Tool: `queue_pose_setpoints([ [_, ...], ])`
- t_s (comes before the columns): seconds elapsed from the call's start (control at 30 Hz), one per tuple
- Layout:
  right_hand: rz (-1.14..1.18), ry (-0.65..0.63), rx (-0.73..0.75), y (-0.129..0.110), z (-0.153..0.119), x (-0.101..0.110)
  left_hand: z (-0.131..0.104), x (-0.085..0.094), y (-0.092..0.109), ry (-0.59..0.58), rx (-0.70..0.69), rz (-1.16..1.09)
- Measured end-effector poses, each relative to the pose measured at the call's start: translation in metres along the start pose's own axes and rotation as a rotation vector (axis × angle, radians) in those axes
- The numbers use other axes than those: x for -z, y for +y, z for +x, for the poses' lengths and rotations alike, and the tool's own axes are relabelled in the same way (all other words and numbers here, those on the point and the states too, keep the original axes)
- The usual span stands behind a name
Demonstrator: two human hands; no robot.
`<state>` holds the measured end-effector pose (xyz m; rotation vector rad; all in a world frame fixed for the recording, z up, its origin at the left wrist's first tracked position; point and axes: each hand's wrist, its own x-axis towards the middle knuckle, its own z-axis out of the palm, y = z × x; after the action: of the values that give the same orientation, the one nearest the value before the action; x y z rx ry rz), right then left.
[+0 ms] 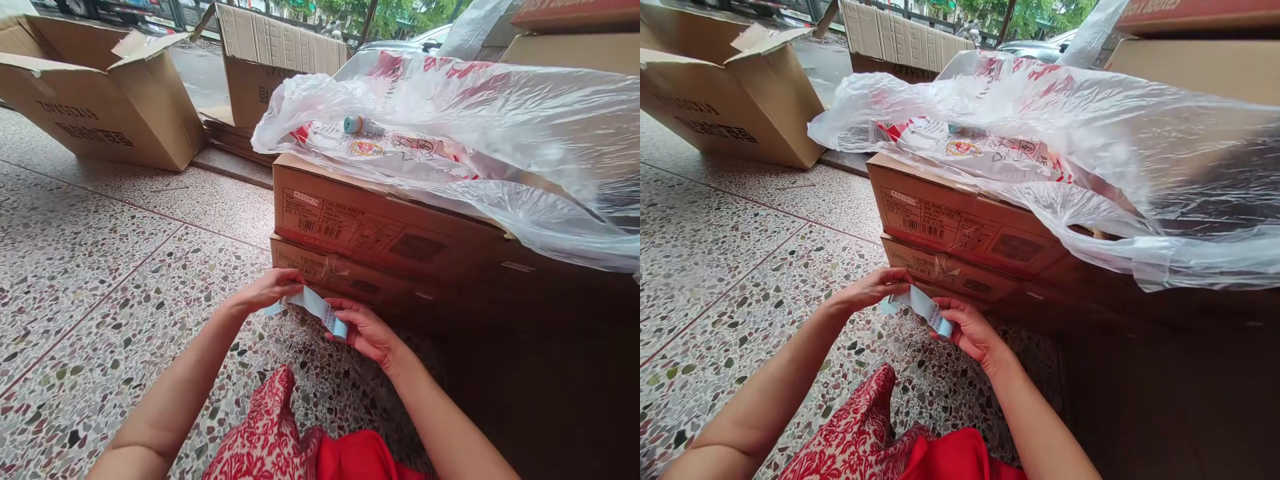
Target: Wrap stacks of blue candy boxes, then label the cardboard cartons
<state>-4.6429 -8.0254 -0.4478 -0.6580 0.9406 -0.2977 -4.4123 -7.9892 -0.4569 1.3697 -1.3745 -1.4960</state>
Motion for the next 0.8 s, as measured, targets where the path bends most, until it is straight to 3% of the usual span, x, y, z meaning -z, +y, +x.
queue_pose_setpoints([
  [0.13, 0.006, 0.045, 0.011, 0.006, 0.004, -0.002, 0.0, 0.007, -0.003, 0.008, -0.031, 0.017],
  [0.23, 0.01, 0.078, 0.033, 0.011, 0.007, -0.004, 0.002, 0.007, -0.009, 0.048, -0.045, 0.159],
  [0.3, 0.003, 0.11, 0.069, 0.014, 0.008, -0.005, 0.003, 0.0, -0.013, 0.169, -0.075, 0.348],
  [0.4, -0.046, 0.153, 0.131, 0.018, 0.01, -0.008, 0.0, -0.021, -0.016, 0.474, -0.181, 0.613],
  [0.47, -0.086, 0.166, 0.16, 0.019, 0.01, -0.011, -0.005, -0.038, -0.016, 0.565, -0.238, 0.659],
  [0.6, -0.14, 0.165, 0.177, 0.02, 0.008, -0.015, -0.013, -0.059, -0.014, 0.493, -0.282, 0.592],
  [0.8, -0.202, 0.146, 0.173, 0.019, 0.007, -0.016, -0.012, -0.061, -0.014, 0.354, -0.292, 0.794],
])
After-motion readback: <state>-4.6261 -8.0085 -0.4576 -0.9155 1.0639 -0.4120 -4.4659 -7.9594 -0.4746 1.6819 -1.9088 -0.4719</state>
